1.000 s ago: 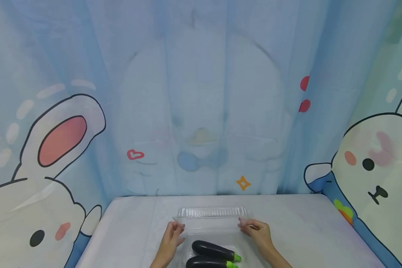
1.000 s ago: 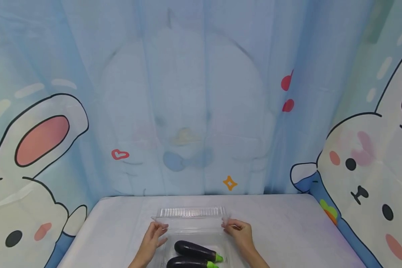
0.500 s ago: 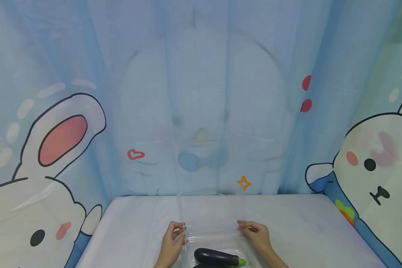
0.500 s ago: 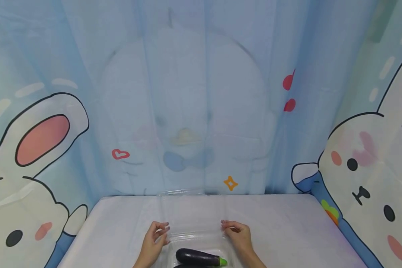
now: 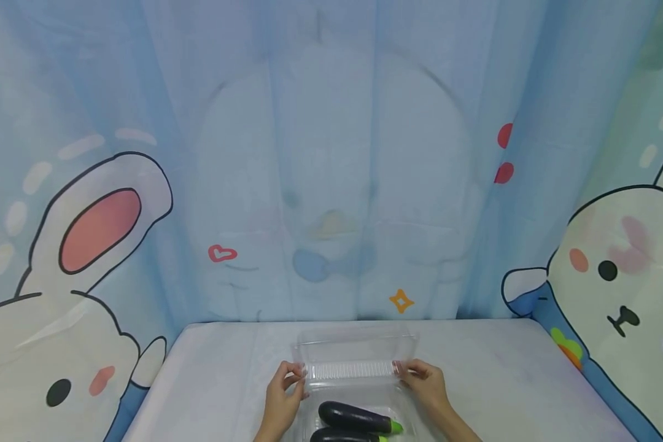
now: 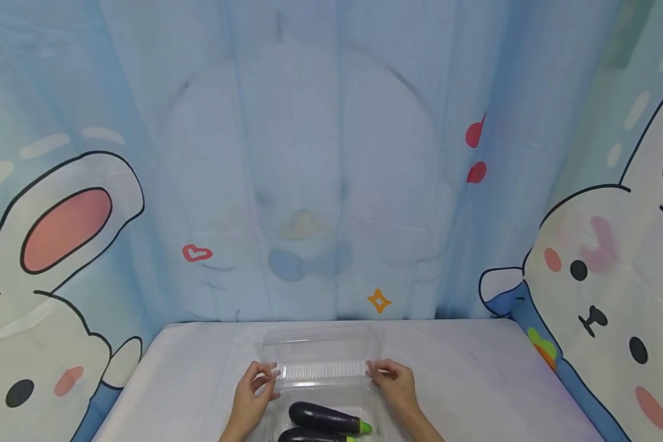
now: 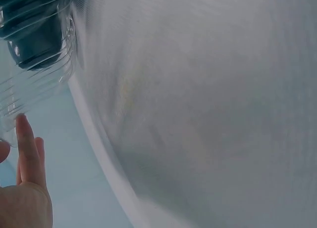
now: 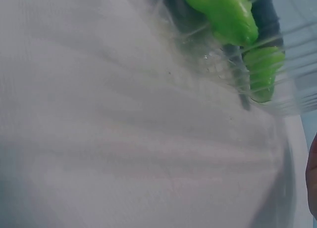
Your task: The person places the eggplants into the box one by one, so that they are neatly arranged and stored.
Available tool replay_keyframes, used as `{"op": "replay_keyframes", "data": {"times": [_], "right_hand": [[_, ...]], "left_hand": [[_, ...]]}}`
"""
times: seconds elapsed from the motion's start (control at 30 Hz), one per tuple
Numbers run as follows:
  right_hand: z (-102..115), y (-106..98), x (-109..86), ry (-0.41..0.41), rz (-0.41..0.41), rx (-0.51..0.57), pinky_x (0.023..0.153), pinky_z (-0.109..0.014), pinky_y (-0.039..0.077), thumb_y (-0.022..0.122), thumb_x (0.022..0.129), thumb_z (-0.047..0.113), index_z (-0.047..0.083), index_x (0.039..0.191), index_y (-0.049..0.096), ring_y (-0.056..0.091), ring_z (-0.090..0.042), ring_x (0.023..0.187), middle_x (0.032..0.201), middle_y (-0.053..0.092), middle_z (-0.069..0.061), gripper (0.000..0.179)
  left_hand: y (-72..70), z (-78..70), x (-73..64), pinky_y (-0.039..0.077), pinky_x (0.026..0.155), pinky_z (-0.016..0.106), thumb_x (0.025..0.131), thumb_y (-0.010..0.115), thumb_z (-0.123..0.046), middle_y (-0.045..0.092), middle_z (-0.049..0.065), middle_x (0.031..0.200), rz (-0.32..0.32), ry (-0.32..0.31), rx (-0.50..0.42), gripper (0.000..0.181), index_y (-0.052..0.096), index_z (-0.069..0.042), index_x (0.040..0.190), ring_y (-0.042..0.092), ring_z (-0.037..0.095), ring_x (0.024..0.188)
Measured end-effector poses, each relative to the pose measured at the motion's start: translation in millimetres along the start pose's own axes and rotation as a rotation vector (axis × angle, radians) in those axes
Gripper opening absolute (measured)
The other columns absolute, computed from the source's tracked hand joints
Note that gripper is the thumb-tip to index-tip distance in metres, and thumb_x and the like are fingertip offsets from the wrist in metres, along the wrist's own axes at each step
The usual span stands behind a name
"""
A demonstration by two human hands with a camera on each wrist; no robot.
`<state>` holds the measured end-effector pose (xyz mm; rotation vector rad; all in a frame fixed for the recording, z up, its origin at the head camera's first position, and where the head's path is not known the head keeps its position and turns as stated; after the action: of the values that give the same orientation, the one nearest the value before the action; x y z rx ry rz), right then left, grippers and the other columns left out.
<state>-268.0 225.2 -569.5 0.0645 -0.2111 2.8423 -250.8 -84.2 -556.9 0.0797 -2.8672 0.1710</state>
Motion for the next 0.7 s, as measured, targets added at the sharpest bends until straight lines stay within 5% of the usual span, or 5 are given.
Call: {"op": "replay_keyframes", "data": {"times": [0.4, 0.7], "right_hand": [[-3.5, -7.8, 5.4, 0.077, 0.036, 0.070, 0.073, -0.032, 0.060, 0.065, 0.091, 0.005, -0.004, 0.098, 0.068, 0.072, -0.019, 0.083, 0.101, 0.073, -0.015, 0.012], [1.7, -13.0, 2.3, 0.167, 0.074, 0.106, 0.075, -0.037, 0.060, 0.056, 0.096, 0.017, -0.002, 0.102, 0.071, 0.072, -0.024, 0.091, 0.103, 0.073, -0.013, 0.025]], "left_hand": [[1.4, 1.7, 4.3, 0.060, 0.062, 0.030, 0.080, 0.061, 0.018, 0.062, 0.016, 0.100, -0.053, 0.075, 0.015, 0.026, 0.051, -0.005, 0.087, 0.066, 0.045, 0.099], [1.0, 2.9, 5.6, 0.060, 0.064, 0.029, 0.079, 0.062, 0.018, 0.064, 0.017, 0.106, -0.077, 0.089, 0.042, 0.025, 0.051, -0.004, 0.085, 0.067, 0.038, 0.097]]}}
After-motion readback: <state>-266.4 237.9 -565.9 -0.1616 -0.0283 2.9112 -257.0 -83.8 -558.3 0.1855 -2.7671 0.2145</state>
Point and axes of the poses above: each hand's wrist, its own x-axis towards the middle knuckle, its own y-axis out of the palm, z = x × y, the point moved 3 cm from there along x, towards the middle knuckle
